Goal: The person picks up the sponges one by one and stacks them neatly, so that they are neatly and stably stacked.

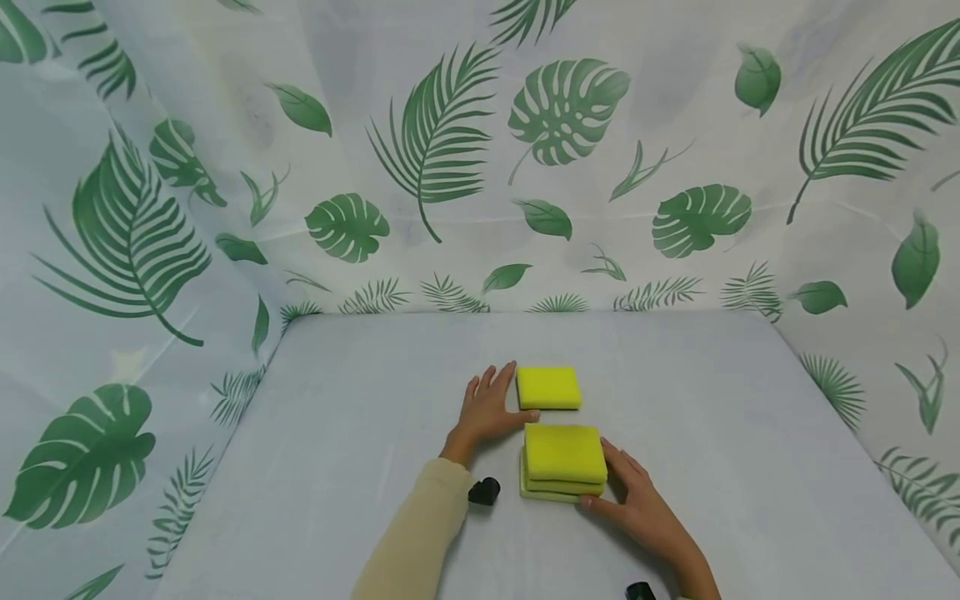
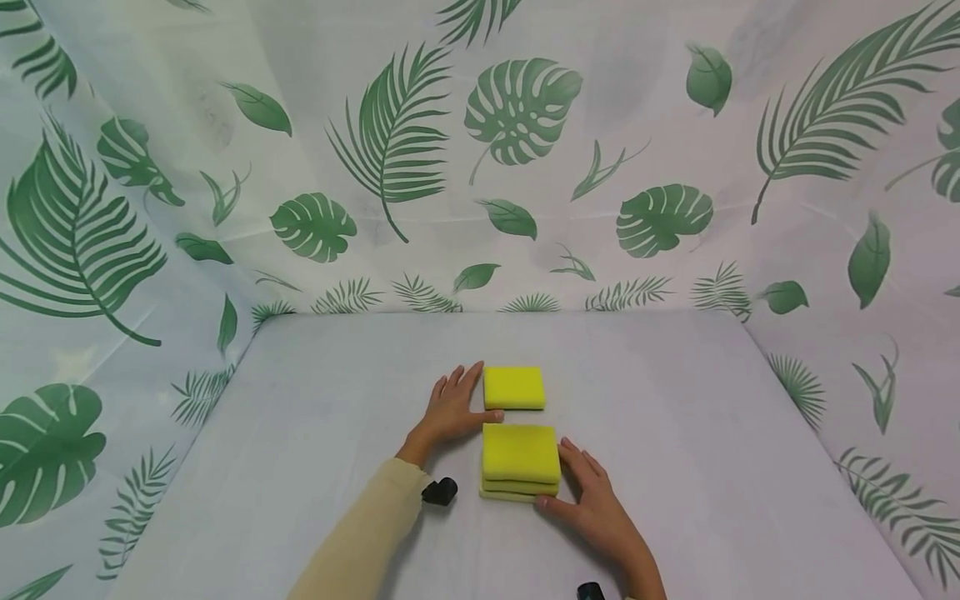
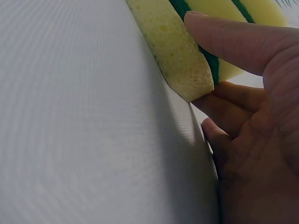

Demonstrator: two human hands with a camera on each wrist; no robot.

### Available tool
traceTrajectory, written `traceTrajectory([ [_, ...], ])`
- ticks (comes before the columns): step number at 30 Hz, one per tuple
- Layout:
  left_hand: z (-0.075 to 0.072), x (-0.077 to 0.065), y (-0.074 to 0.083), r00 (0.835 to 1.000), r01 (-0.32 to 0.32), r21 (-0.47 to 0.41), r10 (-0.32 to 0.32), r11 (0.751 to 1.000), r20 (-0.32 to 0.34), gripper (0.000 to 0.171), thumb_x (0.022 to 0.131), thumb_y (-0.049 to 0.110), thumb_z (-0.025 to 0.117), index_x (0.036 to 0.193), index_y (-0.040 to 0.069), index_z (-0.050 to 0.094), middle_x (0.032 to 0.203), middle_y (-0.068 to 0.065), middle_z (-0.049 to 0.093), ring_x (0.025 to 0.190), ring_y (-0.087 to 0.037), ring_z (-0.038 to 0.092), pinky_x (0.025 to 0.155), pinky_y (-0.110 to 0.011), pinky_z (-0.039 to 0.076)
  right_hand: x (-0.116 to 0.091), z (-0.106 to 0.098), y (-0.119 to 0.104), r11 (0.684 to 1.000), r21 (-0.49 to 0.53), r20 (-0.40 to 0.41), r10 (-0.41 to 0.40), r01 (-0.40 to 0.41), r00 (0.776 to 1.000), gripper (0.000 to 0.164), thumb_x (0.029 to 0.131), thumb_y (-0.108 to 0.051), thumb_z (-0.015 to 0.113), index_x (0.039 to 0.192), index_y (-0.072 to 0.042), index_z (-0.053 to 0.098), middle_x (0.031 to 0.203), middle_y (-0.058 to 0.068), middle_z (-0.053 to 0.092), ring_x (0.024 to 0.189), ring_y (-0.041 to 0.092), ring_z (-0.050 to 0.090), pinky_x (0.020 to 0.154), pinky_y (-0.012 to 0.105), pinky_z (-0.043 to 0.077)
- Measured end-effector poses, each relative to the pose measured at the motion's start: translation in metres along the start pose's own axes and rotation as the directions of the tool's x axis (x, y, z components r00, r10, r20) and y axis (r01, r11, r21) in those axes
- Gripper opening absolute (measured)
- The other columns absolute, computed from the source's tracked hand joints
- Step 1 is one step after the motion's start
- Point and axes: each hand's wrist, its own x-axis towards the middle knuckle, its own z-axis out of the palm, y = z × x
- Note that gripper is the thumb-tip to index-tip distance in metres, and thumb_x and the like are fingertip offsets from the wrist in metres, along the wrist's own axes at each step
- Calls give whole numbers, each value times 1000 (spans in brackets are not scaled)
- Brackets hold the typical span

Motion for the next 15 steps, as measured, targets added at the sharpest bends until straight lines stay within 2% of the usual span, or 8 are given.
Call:
traceTrajectory([
  [8, 5, 2, -1, 999, -3, 9, 3, 1000, -51, 93, 95, 54, 77, 168, 17, 33, 173, -5, 34, 162, -27, 19, 130, -49, 5, 0, 0, 1, 1000, -10, -8, -14, 14, 1000, 105, 88, -44, 89, 167, -3, 33, 173, 20, 25, 157, 53, 14, 121, 76, 12],
  [15, 3, -2, -2, 997, -9, -94, 1, 996, -76, 88, 95, 51, 79, 164, 14, 40, 167, -8, 44, 161, -28, 21, 131, -47, 5, 0, -1, 3, 999, 2, -12, -34, 34, 999, 102, 88, -42, 89, 166, -3, 35, 173, 21, 27, 156, 54, 16, 121, 76, 13],
])
